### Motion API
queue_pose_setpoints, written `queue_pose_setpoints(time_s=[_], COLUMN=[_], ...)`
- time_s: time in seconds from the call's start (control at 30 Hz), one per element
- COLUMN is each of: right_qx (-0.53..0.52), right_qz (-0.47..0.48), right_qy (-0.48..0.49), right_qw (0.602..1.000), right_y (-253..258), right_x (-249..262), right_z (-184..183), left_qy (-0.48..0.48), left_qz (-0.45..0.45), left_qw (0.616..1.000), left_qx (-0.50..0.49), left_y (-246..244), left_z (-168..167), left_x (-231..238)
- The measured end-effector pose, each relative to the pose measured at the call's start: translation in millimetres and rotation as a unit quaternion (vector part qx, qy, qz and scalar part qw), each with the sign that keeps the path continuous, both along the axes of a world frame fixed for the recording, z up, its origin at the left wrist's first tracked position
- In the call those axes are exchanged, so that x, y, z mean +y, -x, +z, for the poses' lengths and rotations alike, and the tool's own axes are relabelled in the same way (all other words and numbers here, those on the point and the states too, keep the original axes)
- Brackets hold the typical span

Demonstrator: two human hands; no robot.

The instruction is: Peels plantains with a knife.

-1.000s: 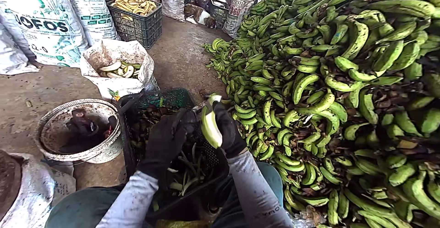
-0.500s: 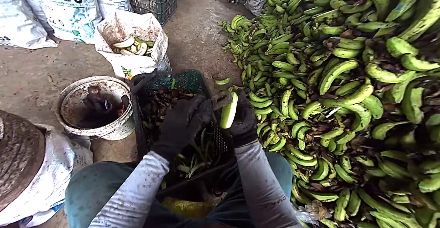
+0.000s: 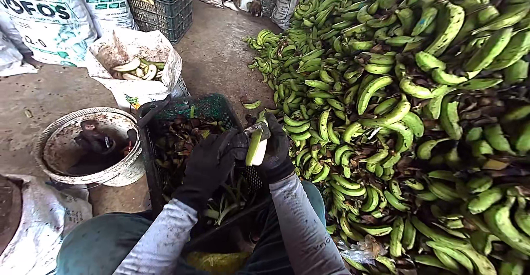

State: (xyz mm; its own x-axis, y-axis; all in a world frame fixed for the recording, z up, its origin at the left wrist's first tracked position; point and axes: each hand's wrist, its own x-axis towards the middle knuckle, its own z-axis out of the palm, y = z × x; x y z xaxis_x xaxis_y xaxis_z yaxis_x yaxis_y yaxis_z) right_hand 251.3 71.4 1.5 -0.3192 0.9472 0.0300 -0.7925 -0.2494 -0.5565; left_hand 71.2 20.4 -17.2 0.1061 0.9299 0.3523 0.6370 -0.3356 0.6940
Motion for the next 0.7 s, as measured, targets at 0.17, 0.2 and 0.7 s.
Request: queue_pose_setpoints(time_s=[0.17, 0.2, 0.7], right_qx=[-0.206, -0.279, -0.075], right_qz=[-0.038, -0.071, 0.004], right_qy=[0.010, -0.013, 0.125], right_qw=[0.978, 0.957, 0.989], right_y=[-2, -1, -40], right_x=[-8, -10, 4], right_z=[2, 2, -22], left_qy=[0.023, 0.034, 0.028], left_qz=[0.004, 0.009, -0.018], left_qw=[1.000, 0.999, 0.997], left_qx=[0.016, 0.013, 0.076], left_y=[-3, -5, 8], left_z=[-9, -8, -12], left_x=[1, 0, 0])
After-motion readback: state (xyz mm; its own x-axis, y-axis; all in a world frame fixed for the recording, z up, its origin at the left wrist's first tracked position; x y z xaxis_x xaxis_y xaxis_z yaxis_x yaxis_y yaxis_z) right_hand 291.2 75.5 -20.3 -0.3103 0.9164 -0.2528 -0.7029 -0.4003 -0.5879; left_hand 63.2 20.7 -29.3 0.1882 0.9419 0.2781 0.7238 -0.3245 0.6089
